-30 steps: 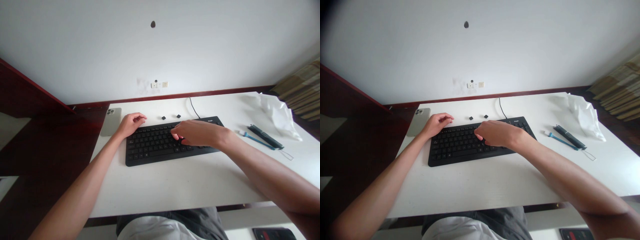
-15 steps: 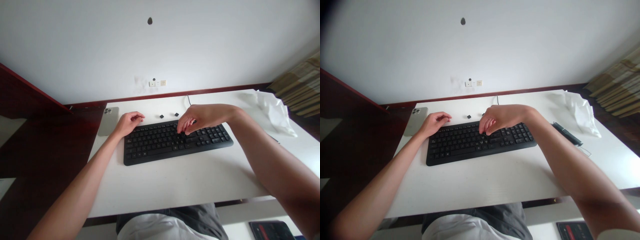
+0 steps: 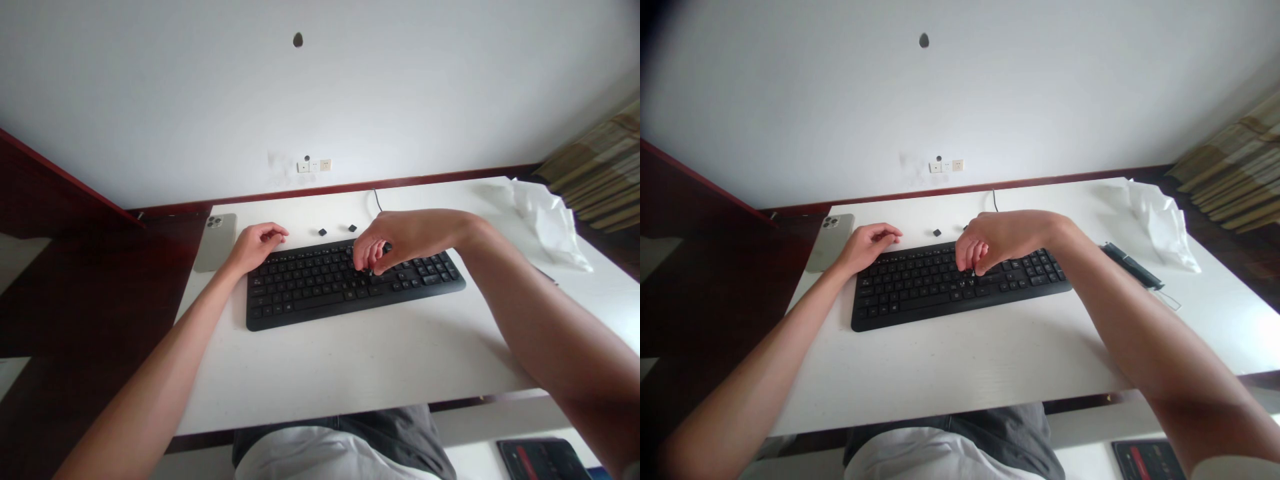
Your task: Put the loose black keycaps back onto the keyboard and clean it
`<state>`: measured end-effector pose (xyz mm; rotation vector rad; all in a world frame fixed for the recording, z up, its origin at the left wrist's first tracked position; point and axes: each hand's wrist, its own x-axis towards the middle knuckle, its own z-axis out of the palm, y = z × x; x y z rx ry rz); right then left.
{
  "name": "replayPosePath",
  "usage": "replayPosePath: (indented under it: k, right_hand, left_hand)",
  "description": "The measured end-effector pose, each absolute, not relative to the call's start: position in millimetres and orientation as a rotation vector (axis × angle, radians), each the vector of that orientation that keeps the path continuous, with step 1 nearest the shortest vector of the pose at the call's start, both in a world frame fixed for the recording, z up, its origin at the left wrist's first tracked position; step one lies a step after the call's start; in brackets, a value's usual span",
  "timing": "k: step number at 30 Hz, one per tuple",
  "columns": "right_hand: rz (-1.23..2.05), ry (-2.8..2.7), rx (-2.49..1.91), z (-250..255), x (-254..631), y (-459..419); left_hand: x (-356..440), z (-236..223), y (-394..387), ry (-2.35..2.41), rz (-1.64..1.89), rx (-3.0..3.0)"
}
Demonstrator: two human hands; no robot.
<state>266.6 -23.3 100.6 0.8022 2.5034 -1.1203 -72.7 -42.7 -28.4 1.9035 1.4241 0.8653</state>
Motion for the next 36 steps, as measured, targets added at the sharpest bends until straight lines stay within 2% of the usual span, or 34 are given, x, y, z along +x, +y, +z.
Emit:
replayPosePath:
  k: [6,14,36]
  right_hand:
    - [-1.058,2.524,0.856,93,264,-25]
    - [-0.806,2.597,0.980,88,260,-29]
    - [-0.578,2.549,1.022,77,237,-55]
  left_hand:
    - [-73,-29,-42,1.428,0.870,1.908]
    - [-72,-27,-43,1.443,0.860,1.925]
    - [-70,-26,-44,1.442,0.877,1.891]
